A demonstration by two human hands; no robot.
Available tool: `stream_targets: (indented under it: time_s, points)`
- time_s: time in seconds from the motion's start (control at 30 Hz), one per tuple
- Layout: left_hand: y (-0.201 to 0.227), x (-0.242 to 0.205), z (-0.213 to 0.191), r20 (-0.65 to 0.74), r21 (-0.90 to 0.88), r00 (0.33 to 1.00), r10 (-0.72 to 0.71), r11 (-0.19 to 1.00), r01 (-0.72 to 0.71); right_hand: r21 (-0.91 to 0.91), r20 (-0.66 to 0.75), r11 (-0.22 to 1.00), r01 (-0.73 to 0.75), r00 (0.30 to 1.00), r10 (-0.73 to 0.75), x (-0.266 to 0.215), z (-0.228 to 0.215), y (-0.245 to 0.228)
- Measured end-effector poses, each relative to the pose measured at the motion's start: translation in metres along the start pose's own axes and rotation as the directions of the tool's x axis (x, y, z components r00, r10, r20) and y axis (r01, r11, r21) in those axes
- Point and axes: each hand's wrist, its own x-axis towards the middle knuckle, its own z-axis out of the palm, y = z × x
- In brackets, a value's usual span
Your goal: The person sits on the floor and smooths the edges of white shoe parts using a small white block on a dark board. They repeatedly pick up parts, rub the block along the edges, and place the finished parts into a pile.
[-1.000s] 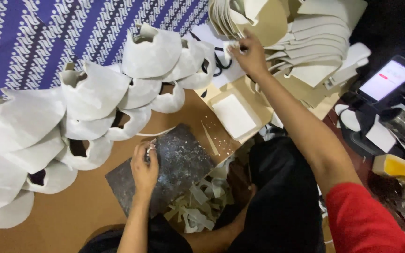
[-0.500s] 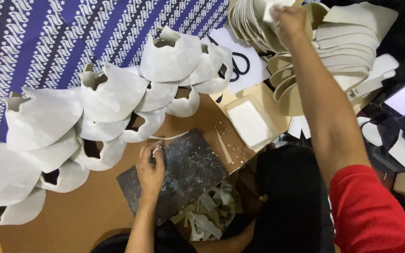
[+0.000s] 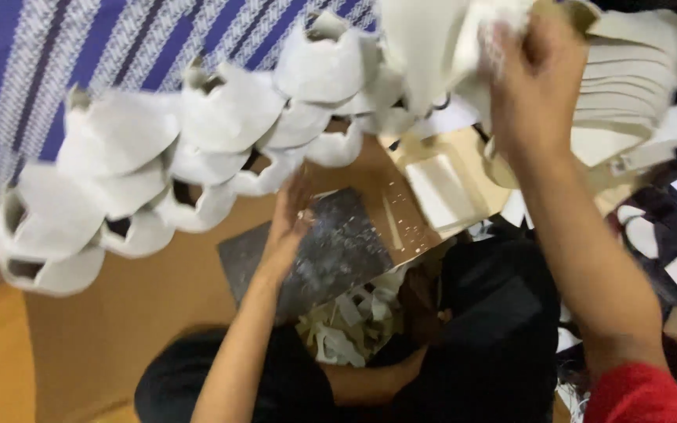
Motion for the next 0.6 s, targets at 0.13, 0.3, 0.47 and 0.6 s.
stream_targets:
  time_s: [0.13, 0.3, 0.47, 0.6]
  points:
    - [0.014, -0.015, 0.004, -0.052, -0.215, 0.994, -0.097, 0.973, 0.084, -0.132, 0.145, 0.968, -0.214, 0.962, 0.232, -0.111, 0.045, -0.05]
    - [0.03, -0.016, -0.004, -0.34, -0.111, 0.904, -0.26, 0.965, 0.236, 0.024, 0.375, 0.838, -0.545, 0.782, 0.497, -0.165, 0.088, -0.076]
    - [0.069, -0.027, -0.042, -0.194, 0.365, 0.973, -0.127, 0.911, 0.192, 0.051, 0.589, 0.946, -0.321, 0.775, 0.231, -0.139, 0.048, -0.094]
    - [0.095, -0.036, -0.027, 0.156, 0.715, 0.982, -0.106, 0.698, -0.039, -0.089, 0.776, 0.987, -0.133, 0.612, 0.152, -0.118, 0.055, -0.109]
